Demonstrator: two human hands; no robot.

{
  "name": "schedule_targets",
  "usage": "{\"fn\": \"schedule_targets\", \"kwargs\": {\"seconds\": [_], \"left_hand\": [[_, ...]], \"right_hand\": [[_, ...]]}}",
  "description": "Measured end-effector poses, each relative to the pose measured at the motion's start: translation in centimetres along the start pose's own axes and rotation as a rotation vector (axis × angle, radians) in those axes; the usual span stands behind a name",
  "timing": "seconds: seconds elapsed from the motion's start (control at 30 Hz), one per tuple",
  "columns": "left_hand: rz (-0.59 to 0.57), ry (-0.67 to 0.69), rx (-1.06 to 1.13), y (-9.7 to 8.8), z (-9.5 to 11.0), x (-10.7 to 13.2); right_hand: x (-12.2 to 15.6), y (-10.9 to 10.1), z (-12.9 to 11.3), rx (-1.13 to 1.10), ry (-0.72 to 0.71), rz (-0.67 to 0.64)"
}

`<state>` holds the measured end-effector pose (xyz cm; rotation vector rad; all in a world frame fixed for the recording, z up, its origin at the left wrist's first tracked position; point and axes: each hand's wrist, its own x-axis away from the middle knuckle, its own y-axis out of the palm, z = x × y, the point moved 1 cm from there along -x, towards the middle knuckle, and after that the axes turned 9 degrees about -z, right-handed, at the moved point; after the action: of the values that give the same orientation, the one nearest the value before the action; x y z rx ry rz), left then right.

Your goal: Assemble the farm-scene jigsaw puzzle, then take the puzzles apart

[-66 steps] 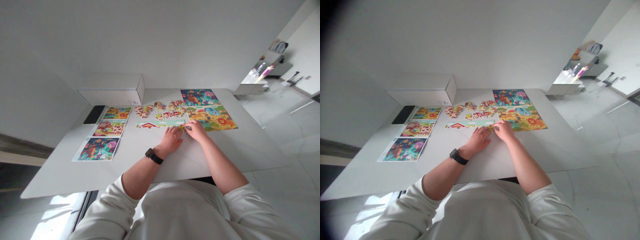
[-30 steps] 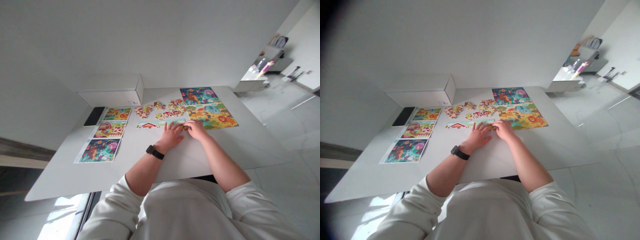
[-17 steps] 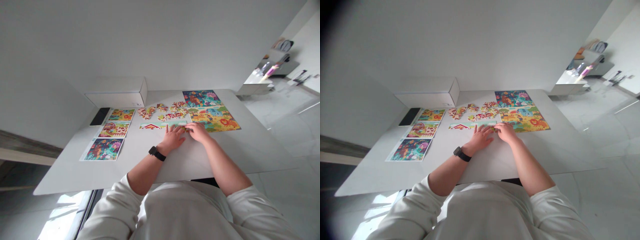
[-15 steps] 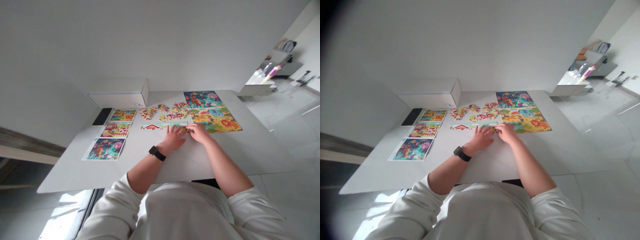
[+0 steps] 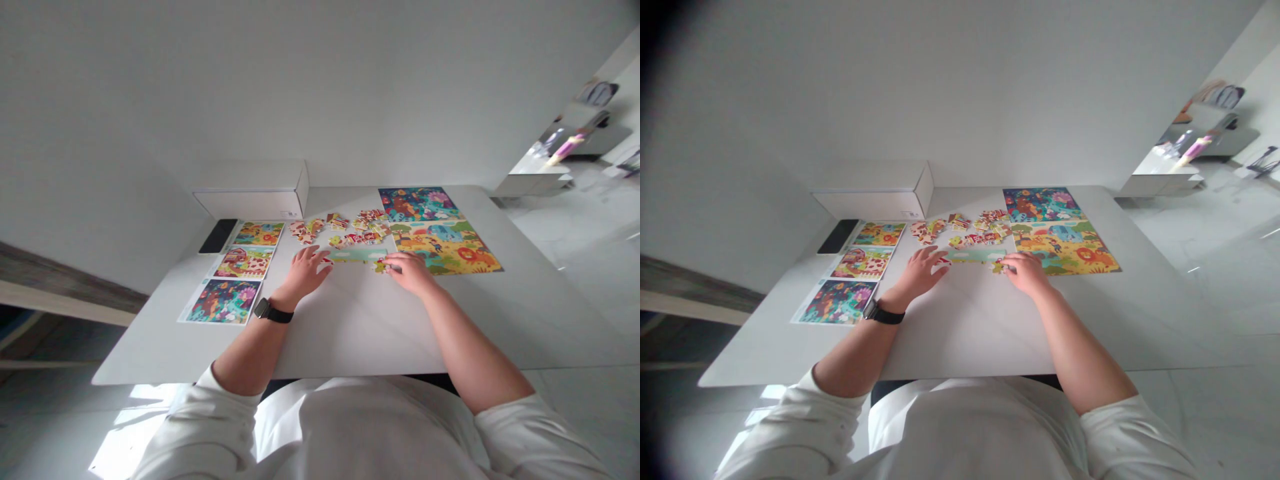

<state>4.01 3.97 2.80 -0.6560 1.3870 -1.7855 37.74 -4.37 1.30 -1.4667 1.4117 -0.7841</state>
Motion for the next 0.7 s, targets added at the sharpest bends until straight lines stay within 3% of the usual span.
{"fn": "schedule_targets", "kwargs": {"seconds": [0.17,0.53,0.7], "left_hand": [[-0.079,0.014,0.016,0.8,-0.9,0.7],[-0.049,0.008,-0.007,0.6,-1.5,0.7],[0.088,0.048,0.145,-0.7,-0.7,0.6]], "right_hand": [[-0.2,0.1,0.0,0.006,0.007,-0.017],[-0.4,0.8,-0.5,0.009,-0.001,0.002],[-0.4,0.0,-0.3,-0.088,-0.003,0.111]]}}
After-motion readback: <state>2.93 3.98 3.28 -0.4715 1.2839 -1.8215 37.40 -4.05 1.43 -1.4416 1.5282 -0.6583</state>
